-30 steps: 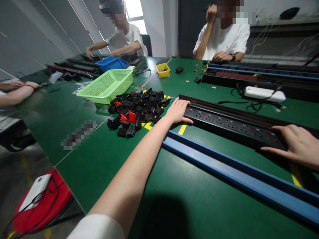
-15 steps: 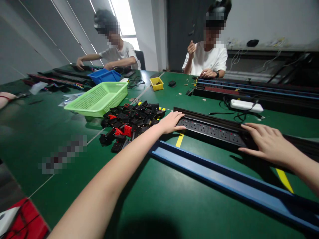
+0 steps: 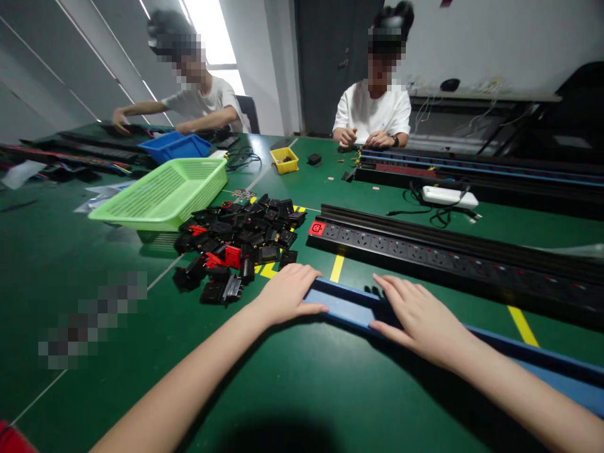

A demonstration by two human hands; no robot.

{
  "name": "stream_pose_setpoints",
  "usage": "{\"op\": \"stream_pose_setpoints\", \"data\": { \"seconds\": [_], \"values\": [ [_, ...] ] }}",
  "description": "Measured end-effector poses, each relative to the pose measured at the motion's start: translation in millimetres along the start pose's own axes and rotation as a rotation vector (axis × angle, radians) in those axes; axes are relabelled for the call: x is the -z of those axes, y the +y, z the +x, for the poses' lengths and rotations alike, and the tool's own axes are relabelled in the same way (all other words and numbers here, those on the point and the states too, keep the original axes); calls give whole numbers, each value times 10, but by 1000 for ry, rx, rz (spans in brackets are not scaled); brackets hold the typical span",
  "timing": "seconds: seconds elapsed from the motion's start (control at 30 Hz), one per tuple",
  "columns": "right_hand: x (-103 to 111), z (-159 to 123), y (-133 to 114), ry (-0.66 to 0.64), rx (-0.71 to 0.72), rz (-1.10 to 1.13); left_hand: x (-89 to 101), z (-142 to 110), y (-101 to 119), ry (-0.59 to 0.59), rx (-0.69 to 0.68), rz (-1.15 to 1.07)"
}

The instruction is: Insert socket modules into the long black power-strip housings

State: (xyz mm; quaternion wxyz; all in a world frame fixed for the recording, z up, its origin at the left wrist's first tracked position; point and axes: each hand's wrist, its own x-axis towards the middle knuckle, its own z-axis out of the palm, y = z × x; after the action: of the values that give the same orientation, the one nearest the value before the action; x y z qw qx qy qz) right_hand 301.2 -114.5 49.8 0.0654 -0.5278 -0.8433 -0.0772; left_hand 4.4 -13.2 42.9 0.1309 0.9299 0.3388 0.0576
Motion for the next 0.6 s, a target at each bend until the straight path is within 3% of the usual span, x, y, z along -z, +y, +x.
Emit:
{"op": "stream_pose_setpoints", "data": {
  "seconds": [0.13, 0.2, 0.4, 0.6],
  "values": [
    [-143, -575, -49, 24, -203, -110, -23, 41, 24, 8, -13, 64],
    [-180, -709, -32, 82, -199, -171, -14, 54, 31, 13, -25, 79],
    [-166, -679, 40, 137, -134, -199, -48, 77, 41, 46, -1, 110],
    [-184, -582, 231, 136, -153, -197, -82, 328, 9, 54, 8, 133]
  ]
}}
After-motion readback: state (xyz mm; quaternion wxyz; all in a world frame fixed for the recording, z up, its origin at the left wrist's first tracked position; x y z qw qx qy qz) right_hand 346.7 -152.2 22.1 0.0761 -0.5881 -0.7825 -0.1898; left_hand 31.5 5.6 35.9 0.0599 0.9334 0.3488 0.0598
